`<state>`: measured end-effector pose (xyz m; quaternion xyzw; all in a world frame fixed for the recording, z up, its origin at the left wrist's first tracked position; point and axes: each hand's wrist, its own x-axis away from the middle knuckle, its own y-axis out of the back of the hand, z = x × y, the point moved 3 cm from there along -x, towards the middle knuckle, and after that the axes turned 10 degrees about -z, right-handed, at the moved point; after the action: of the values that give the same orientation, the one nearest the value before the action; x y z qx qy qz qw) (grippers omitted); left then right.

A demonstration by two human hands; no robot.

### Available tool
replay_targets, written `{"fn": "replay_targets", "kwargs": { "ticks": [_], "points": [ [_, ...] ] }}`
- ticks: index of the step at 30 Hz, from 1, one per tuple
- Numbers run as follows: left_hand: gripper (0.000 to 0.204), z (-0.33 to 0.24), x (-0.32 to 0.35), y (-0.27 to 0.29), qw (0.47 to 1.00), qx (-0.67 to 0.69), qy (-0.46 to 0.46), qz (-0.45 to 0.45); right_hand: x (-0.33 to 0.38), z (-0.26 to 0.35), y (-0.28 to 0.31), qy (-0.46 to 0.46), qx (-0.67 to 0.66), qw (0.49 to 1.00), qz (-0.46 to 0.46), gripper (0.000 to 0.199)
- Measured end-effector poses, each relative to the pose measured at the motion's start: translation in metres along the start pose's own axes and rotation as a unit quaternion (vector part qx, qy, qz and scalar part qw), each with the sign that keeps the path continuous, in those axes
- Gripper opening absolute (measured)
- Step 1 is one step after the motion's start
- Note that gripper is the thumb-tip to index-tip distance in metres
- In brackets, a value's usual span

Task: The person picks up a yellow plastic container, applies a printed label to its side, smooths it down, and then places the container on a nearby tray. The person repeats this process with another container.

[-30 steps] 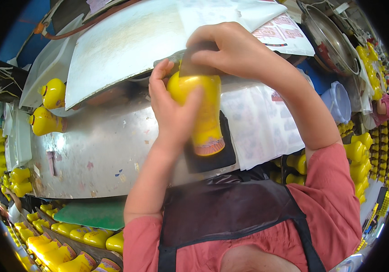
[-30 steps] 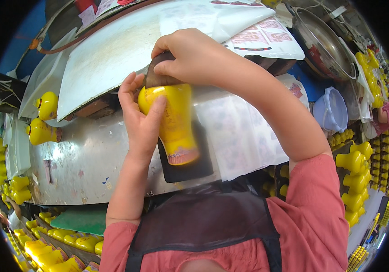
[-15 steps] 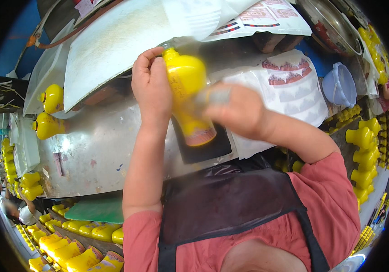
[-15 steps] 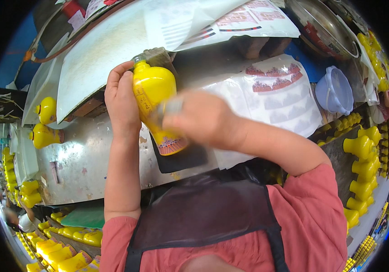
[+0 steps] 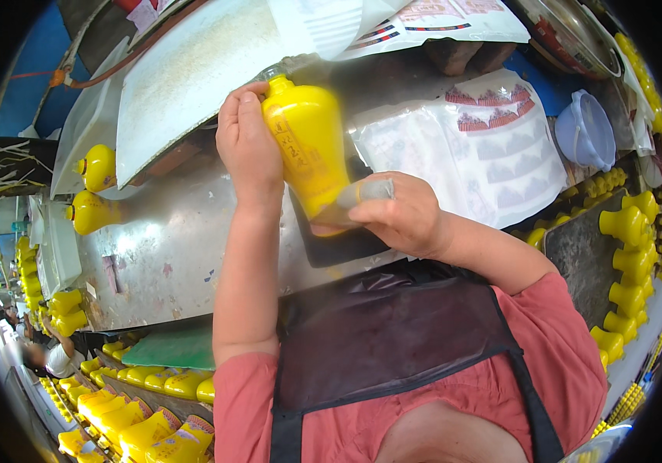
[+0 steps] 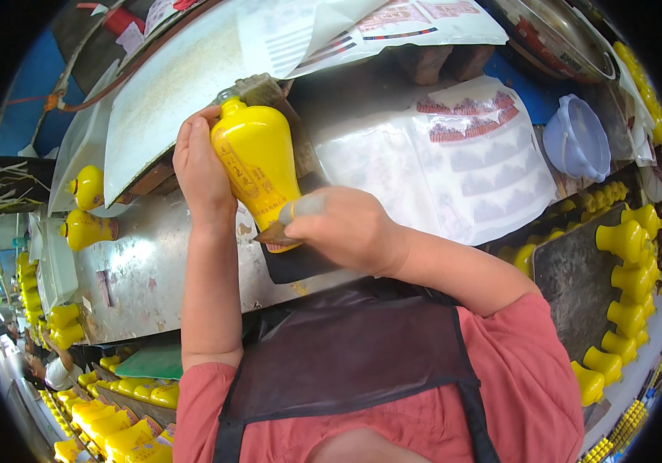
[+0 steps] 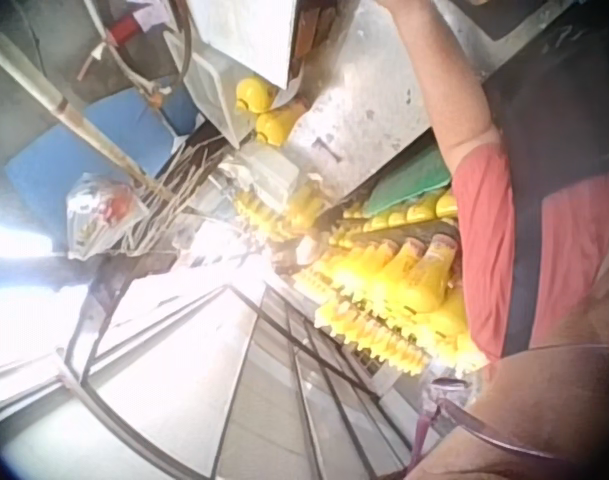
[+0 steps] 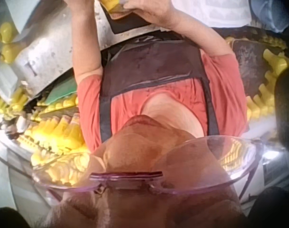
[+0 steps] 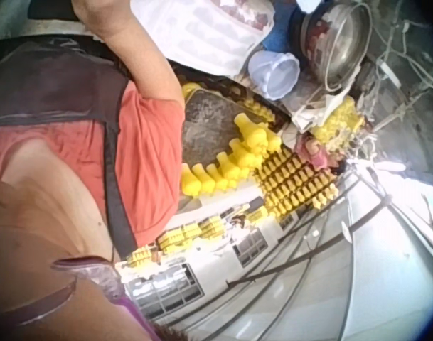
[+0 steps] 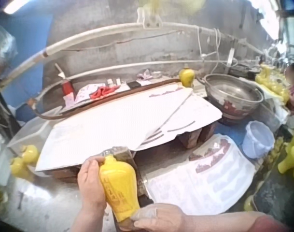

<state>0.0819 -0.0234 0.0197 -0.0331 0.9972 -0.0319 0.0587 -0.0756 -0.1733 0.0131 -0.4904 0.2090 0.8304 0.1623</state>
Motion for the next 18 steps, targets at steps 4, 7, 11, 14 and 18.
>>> {"fn": "replay_targets", "kwargs": {
  "ticks": [4,7,11,14,18],
  "points": [
    [0.043,0.004,0.007,0.009,0.992,0.106,0.048,-0.046,-0.017,-0.023,-0.007,-0.226,0.040,0.973,-0.003,0.026],
    [0.048,0.011,0.032,0.007,0.965,0.229,0.128,-0.007,-0.043,-0.025,-0.008,-0.233,0.069,0.970,-0.015,0.026],
    [0.073,0.008,0.055,0.009,0.992,0.088,0.066,0.067,-0.079,-0.024,-0.011,-0.152,0.095,0.984,0.015,0.023],
    [0.088,0.004,0.059,0.013,0.996,-0.029,-0.010,0.083,-0.101,-0.047,-0.007,-0.197,0.092,0.976,-0.002,0.026],
    [0.111,0.009,0.055,0.014,0.992,-0.103,-0.009,0.076,-0.122,-0.068,-0.014,-0.218,0.060,0.968,0.108,0.022]
  ]
}}
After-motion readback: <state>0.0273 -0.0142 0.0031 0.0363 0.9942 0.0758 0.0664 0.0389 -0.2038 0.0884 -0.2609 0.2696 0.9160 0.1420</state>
